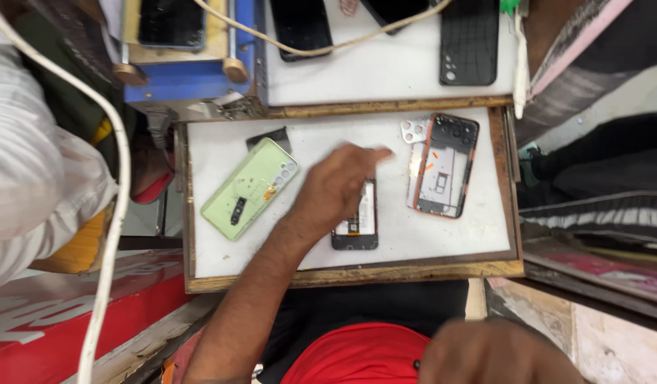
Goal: The person works on disassembled smartphones at a repair bench. They handle a motherboard and battery, apply adhesive to the frame, and use a red-handled tool to pry and adjust internal components. The person also handles a phone case and a screen assembly, placing them on the work surface.
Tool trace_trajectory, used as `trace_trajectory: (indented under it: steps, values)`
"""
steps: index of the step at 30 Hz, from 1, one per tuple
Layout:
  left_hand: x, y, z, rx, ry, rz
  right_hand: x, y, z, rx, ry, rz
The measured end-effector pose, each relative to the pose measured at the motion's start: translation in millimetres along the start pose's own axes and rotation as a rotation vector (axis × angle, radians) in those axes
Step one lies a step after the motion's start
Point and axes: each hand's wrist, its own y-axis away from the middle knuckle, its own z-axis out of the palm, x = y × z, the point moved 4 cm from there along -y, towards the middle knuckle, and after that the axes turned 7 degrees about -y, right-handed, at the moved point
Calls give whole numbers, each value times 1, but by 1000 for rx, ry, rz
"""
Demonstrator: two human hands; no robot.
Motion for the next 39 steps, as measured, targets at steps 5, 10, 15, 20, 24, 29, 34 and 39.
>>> trace_trajectory:
  steps: [5,10,15,20,24,29,34,39]
  values:
    - [-3,0,0,122,-107,27,85,-16,-19,460,458,169]
    - [2,-3,-6,156,6,161,131,-27,-9,475,862,227]
    - [2,4,-9,24,207,68,147,-26,-11,506,950,282]
    - [-8,2,-4,-16,104,-116,155,-23,-10,570,967,241]
    - [-3,7,-2,78,105,112,157,-18,-11,582,930,235]
    - [-1,7,0,-9,196,60,158,-18,-12,603,917,222]
    - [5,2,-11,77,95,-11,159,-16,-14,590,887,239]
    - [15,0,-19,213,31,262,159,-15,-16,594,846,242]
